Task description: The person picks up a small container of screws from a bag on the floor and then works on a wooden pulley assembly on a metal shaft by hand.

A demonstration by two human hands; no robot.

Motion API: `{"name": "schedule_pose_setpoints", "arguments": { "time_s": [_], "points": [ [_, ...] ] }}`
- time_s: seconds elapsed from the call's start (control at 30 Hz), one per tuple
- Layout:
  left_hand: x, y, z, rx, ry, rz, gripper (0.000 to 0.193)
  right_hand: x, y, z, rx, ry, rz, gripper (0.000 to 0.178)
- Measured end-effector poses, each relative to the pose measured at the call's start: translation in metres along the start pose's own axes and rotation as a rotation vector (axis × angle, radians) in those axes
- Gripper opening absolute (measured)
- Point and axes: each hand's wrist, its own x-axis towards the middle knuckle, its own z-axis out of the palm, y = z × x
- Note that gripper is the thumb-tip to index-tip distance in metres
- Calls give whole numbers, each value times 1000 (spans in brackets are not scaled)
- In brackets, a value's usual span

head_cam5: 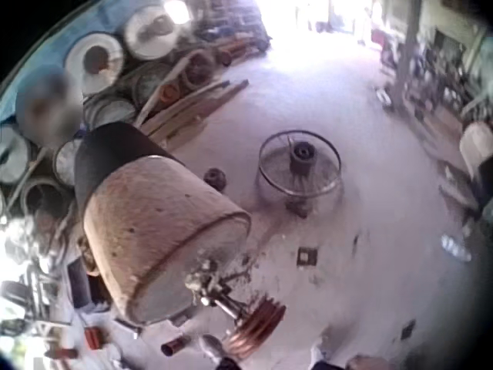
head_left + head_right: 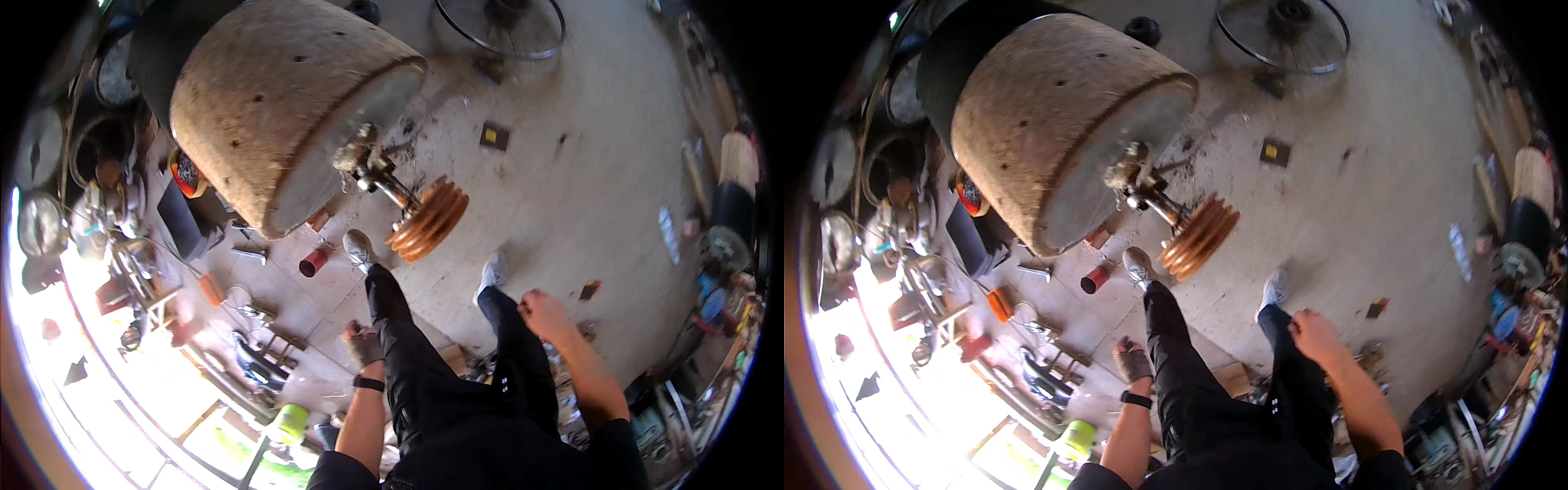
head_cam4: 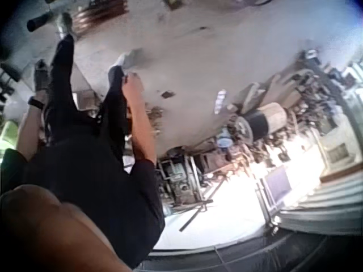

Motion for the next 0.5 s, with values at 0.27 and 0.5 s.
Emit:
{"name": "schedule_pose_setpoints", "arguments": {
  "time_s": [0.27,0.5],
  "points": [
    [-31,186,56,-532,52,509,19,40,112,36,482,195,156,11],
    [-5,290,40,-1765,-390,694,19,91,72,83,474,55,-293,16]
  ]
}}
